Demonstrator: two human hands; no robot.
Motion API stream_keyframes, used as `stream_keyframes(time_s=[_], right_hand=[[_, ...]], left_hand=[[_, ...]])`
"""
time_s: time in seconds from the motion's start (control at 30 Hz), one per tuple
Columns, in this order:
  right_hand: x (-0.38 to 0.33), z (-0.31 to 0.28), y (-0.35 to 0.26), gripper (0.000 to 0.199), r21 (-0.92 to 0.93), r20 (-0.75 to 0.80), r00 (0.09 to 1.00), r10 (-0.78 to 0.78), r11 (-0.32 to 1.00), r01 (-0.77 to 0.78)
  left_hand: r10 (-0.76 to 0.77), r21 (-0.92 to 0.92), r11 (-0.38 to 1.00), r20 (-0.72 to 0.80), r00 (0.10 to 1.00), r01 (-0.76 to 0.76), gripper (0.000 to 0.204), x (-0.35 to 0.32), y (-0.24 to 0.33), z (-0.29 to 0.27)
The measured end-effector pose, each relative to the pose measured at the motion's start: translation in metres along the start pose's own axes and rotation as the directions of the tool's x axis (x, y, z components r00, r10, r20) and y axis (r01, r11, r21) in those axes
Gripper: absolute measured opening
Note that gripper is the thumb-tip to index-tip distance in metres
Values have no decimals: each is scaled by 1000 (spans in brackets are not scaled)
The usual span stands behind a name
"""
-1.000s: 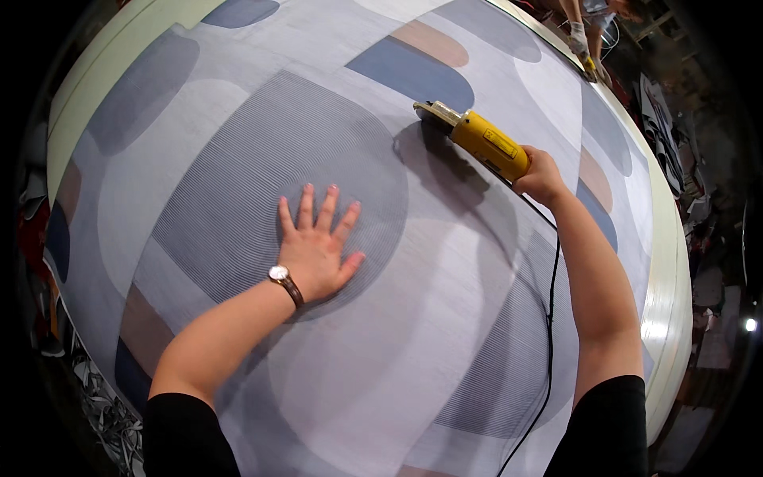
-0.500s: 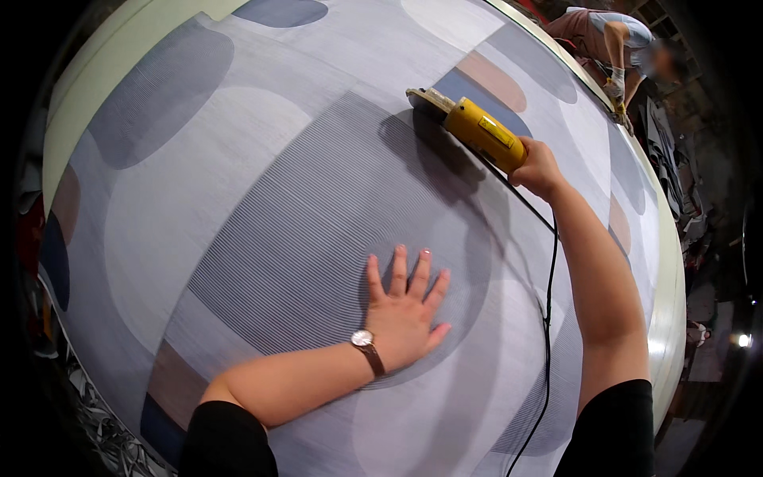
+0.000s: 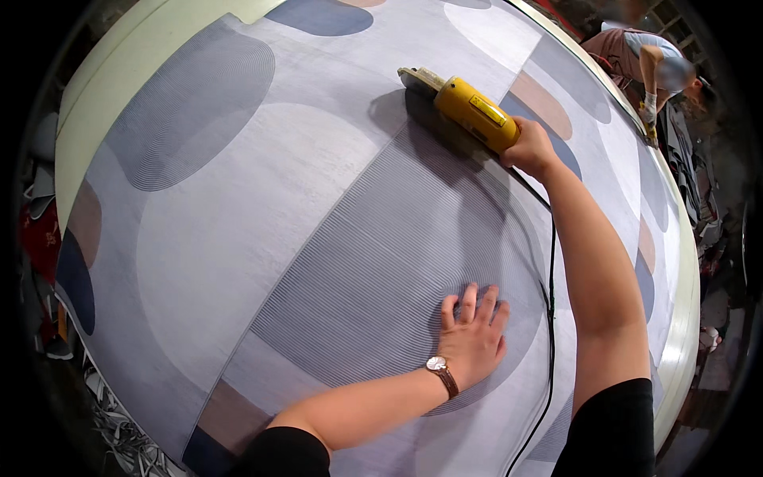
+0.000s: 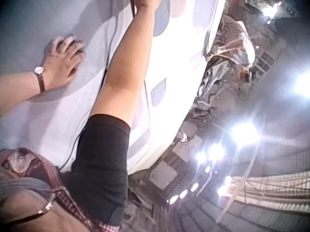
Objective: The person cuts patterned fabric sheets using an electric rotary cutter on a large table, then stacks the finished pieces and unrolls more material from a roll.
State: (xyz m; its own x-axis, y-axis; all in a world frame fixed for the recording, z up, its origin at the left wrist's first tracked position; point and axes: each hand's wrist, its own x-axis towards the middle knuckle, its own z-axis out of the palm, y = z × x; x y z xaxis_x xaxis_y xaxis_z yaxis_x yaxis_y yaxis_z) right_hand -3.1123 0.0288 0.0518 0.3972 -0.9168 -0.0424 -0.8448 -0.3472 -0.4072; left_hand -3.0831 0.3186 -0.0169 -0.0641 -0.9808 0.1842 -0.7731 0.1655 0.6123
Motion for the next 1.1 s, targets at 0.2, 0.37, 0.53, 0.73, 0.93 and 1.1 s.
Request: stream_keyframes(time_s=[0.2, 0.37, 0.53, 0.73, 0.93, 1.1], right_hand=[[14, 9, -2, 54, 18, -20, 999, -42, 999, 42], [18, 6, -12, 54, 13, -29, 999, -46, 999, 46], [20, 4, -27, 54, -59, -12, 999, -51, 997, 51], [28, 5, -34, 54, -31, -34, 997, -71, 997, 70], [26, 9, -33, 50, 14, -31, 988, -152, 988, 152], [33, 4, -37, 49, 38, -21, 980, -199, 979, 200]], left_hand=[[-33, -46, 999, -169, 985, 25, 40, 6, 22, 34], [-81, -132, 990, -205, 975, 54, 36, 3, 43, 71], [129, -138, 983, 47, 991, -121, 26, 18, 45, 59], [212, 164, 957, 166, 963, -239, 36, 9, -117, -80], [218, 198, 952, 87, 972, -231, 55, -5, -83, -59], [224, 142, 962, 82, 971, -234, 56, -1, -52, -27]])
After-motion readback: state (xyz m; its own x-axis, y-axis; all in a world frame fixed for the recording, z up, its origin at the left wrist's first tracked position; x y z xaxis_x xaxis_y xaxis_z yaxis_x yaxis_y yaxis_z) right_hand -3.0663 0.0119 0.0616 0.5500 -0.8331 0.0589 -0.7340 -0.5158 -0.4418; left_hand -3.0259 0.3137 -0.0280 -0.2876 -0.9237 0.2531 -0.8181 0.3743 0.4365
